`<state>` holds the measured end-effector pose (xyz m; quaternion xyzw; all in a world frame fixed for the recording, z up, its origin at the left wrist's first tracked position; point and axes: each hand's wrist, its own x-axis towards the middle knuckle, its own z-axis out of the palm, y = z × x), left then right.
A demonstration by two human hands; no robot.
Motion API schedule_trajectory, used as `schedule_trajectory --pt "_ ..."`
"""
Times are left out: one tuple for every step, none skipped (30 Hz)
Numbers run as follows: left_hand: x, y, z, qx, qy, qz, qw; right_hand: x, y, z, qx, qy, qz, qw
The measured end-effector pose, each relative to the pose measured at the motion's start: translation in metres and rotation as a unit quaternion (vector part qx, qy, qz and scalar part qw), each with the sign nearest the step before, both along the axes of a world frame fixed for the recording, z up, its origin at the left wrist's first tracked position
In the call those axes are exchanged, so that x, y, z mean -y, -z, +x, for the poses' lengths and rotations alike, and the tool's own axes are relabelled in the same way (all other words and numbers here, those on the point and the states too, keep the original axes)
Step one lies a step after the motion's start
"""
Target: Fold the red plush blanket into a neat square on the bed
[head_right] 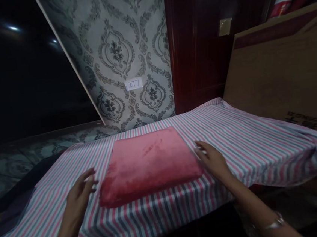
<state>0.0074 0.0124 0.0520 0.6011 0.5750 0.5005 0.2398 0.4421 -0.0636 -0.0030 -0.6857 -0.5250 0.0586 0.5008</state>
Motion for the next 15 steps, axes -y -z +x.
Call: schedule_trajectory --pt "-0.01 -0.01 0.018 -0.053 0.058 0.015 0.997 -0.017 -0.012 -0.007 0.065 -0.038 0.001 0.997" --pt "-0.02 -0.019 0.041 -0.113 0.117 0.032 0.986 -0.037 -0.024 -0.018 0.127 -0.076 -0.008 0.989" --pt "-0.032 -0.027 0.066 -0.18 0.168 0.038 0.968 -0.057 -0.036 -0.03 0.176 -0.105 -0.036 0.978" --pt "-0.043 -0.033 0.092 -0.247 0.207 0.038 0.946 -0.078 -0.047 -0.044 0.214 -0.125 -0.077 0.966" --pt "-0.056 -0.038 0.117 -0.316 0.242 0.025 0.917 -0.098 -0.056 -0.058 0.24 -0.135 -0.125 0.953" --pt "-0.068 -0.04 0.139 -0.377 0.259 0.003 0.889 -0.116 -0.063 -0.07 0.257 -0.137 -0.173 0.941" --pt "-0.081 -0.04 0.156 -0.431 0.259 -0.025 0.864 -0.133 -0.068 -0.08 0.272 -0.135 -0.212 0.929" --pt "-0.094 -0.038 0.169 -0.471 0.237 -0.046 0.849 -0.147 -0.069 -0.088 0.283 -0.129 -0.242 0.919" --pt "-0.106 -0.034 0.176 -0.504 0.209 -0.059 0.836 -0.158 -0.067 -0.092 0.291 -0.119 -0.259 0.913" --pt "-0.117 -0.028 0.179 -0.526 0.18 -0.071 0.828 -0.167 -0.062 -0.095 0.297 -0.108 -0.265 0.911" --pt "-0.126 -0.02 0.178 -0.538 0.155 -0.076 0.825 -0.173 -0.054 -0.095 0.3 -0.098 -0.261 0.913" --pt "-0.133 -0.01 0.175 -0.543 0.136 -0.075 0.825 -0.177 -0.045 -0.094 0.299 -0.088 -0.25 0.917" --pt "-0.139 -0.001 0.171 -0.543 0.123 -0.067 0.828 -0.18 -0.036 -0.092 0.298 -0.08 -0.234 0.922" --pt "-0.142 0.009 0.167 -0.539 0.114 -0.053 0.833 -0.181 -0.026 -0.09 0.297 -0.075 -0.215 0.927" --pt "-0.144 0.017 0.164 -0.534 0.106 -0.035 0.838 -0.182 -0.017 -0.088 0.297 -0.071 -0.198 0.931"
